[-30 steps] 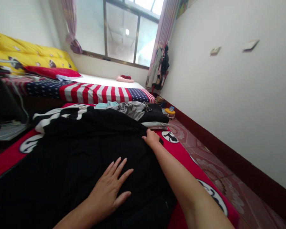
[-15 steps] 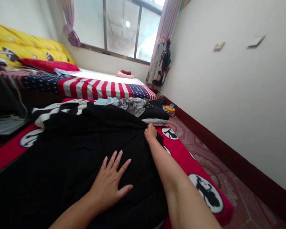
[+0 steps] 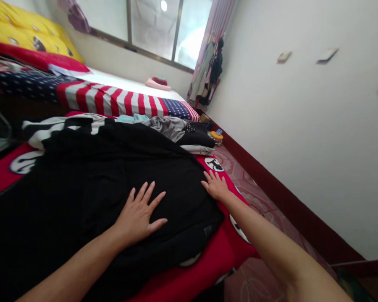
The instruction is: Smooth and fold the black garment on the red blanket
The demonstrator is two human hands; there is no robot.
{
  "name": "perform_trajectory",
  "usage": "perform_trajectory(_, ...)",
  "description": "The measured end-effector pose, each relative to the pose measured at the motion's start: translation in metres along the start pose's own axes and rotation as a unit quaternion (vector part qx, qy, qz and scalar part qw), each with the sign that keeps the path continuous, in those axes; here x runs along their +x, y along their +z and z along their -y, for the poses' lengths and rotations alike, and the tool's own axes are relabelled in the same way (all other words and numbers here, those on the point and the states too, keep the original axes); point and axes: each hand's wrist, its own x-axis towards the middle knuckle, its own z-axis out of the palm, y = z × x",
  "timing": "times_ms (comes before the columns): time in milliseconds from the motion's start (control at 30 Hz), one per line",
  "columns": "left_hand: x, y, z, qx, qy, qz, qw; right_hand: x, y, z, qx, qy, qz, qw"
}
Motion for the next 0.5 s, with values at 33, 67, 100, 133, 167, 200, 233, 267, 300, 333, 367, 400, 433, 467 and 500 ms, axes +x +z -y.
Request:
perform_trajectory(33, 0.000, 0.000, 0.000, 0.000, 0.002, -0.001, 1.000, -0.008, -0.003, 0.004, 0.002, -0.013, -0.014, 1.000)
perform_trajectory(67, 0.001, 0.001, 0.000, -0.001, 0.002, -0.003, 1.000, -0.017, -0.004, 0.010, 0.013, -0.050, -0.033, 0.998)
perform_trajectory(100, 0.001, 0.001, 0.000, -0.002, 0.002, -0.004, 1.000, -0.026, -0.002, 0.016, 0.030, -0.103, -0.046, 0.993)
perform_trajectory(133, 0.000, 0.000, 0.000, -0.005, 0.001, -0.004, 1.000, -0.036, 0.000, 0.021, 0.051, -0.160, -0.054, 0.984)
perform_trajectory(167, 0.000, 0.000, -0.001, -0.010, 0.002, -0.004, 1.000, -0.043, 0.004, 0.023, 0.070, -0.207, -0.054, 0.974)
perform_trajectory(200, -0.001, -0.002, -0.001, -0.017, 0.002, -0.004, 1.000, -0.049, 0.008, 0.022, 0.085, -0.232, -0.048, 0.968)
perform_trajectory(233, -0.001, -0.003, -0.001, -0.026, 0.003, -0.004, 1.000, -0.051, 0.012, 0.019, 0.092, -0.227, -0.036, 0.969)
perform_trajectory(267, -0.001, -0.005, -0.002, -0.038, 0.004, -0.006, 0.999, -0.051, 0.014, 0.015, 0.092, -0.196, -0.031, 0.976)
perform_trajectory(300, -0.001, -0.007, -0.001, -0.053, 0.003, -0.010, 0.999, -0.049, 0.013, 0.013, 0.088, -0.151, -0.035, 0.984)
perform_trajectory(333, 0.000, -0.010, -0.001, -0.072, 0.000, -0.016, 0.997, -0.046, 0.011, 0.014, 0.086, -0.110, -0.047, 0.989)
perform_trajectory(367, 0.001, -0.013, 0.001, -0.098, -0.004, -0.024, 0.995, -0.045, 0.006, 0.019, 0.091, -0.089, -0.063, 0.990)
perform_trajectory(400, 0.002, -0.017, 0.002, -0.134, -0.008, -0.037, 0.990, -0.047, 0.000, 0.029, 0.109, -0.092, -0.087, 0.986)
perform_trajectory(433, 0.003, -0.021, 0.005, -0.184, -0.010, -0.057, 0.981, -0.052, -0.008, 0.043, 0.142, -0.120, -0.108, 0.977)
perform_trajectory(467, 0.004, -0.026, 0.008, -0.245, -0.012, -0.082, 0.966, -0.062, -0.015, 0.061, 0.186, -0.165, -0.119, 0.961)
perform_trajectory(500, 0.004, -0.031, 0.012, -0.310, -0.018, -0.110, 0.944, -0.075, -0.023, 0.081, 0.237, -0.216, -0.120, 0.939)
